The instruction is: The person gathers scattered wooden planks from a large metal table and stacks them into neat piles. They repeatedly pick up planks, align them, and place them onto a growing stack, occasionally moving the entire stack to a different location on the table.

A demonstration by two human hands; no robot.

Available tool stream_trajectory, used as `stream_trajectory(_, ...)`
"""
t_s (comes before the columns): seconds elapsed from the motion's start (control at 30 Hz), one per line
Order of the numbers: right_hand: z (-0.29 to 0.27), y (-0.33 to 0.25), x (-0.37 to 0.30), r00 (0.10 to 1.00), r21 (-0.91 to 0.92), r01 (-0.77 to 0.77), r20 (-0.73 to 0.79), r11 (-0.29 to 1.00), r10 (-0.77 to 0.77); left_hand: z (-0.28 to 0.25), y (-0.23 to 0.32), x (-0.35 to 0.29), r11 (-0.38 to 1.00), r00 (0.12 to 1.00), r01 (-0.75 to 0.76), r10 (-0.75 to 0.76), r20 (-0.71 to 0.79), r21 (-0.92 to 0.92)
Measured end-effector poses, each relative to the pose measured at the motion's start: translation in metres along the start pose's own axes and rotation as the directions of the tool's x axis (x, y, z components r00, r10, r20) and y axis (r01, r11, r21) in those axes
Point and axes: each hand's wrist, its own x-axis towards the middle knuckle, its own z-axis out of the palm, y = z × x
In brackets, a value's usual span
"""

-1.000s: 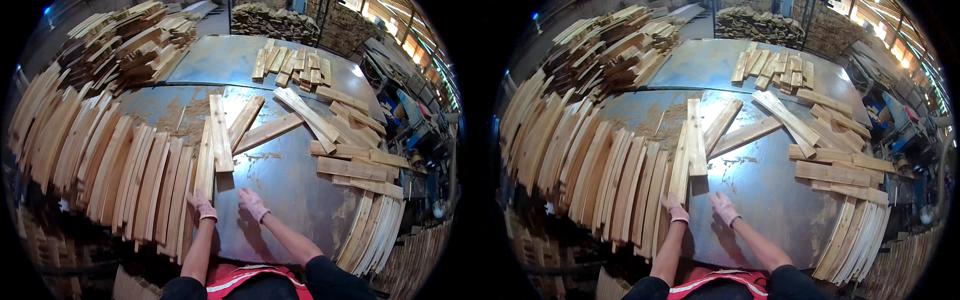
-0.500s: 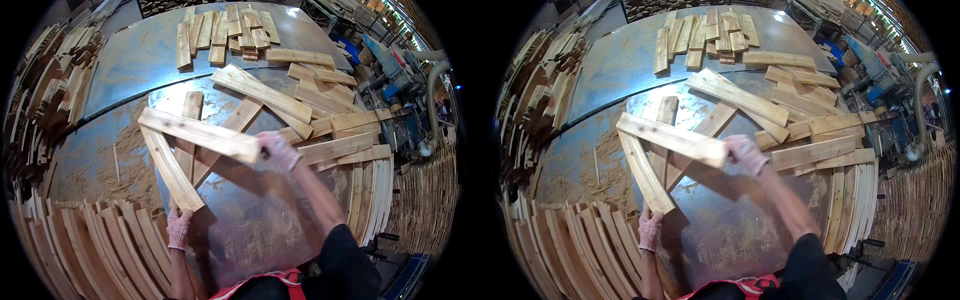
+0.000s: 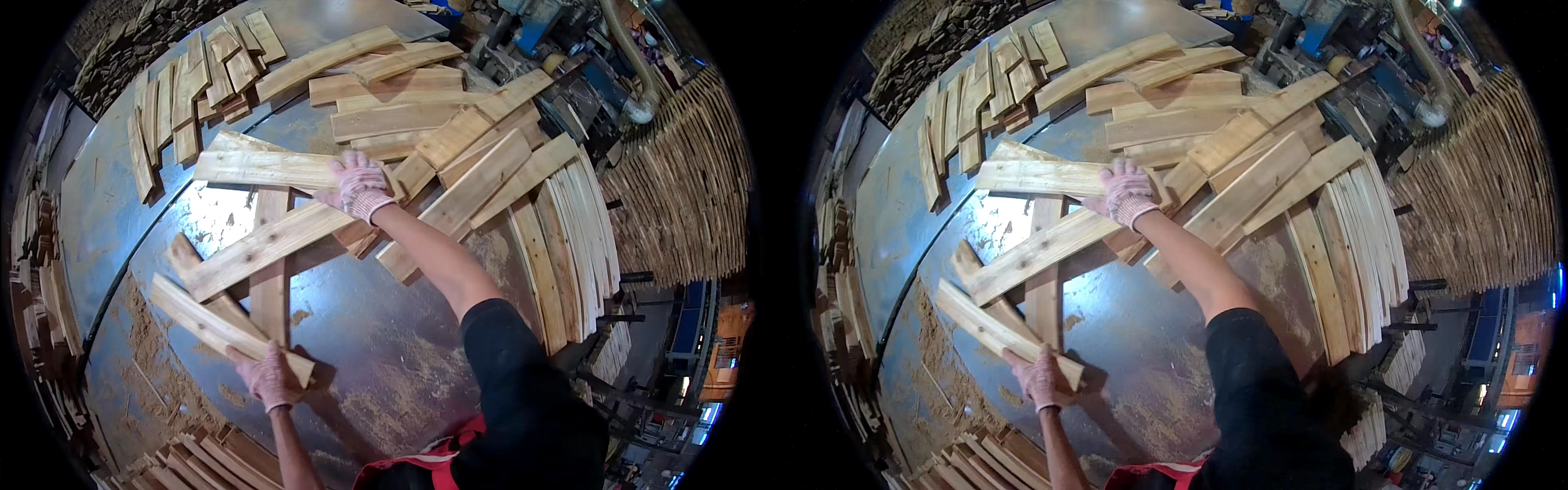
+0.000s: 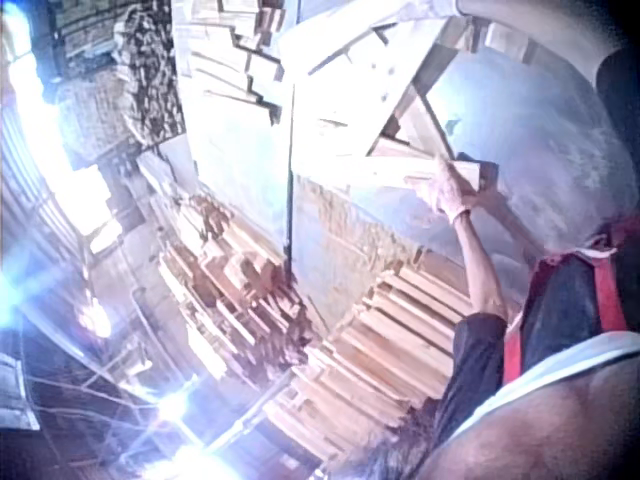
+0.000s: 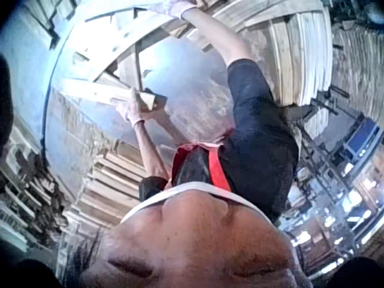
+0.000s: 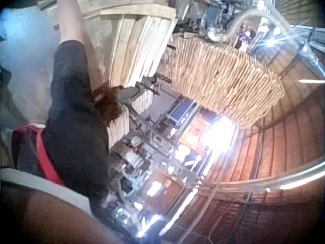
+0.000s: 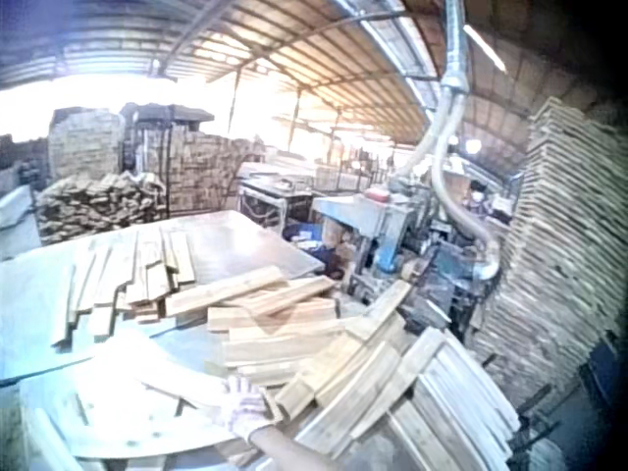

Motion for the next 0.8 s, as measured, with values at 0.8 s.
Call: stream_trajectory(0.8, -0.056, 0.049, -0.19, 0.948, 0.171, 0.317, -0.072, 0.933, -0.309, -0.047, -0.01, -0.125, 0.785, 0.863, 0.209, 0.132, 0.488, -0.583)
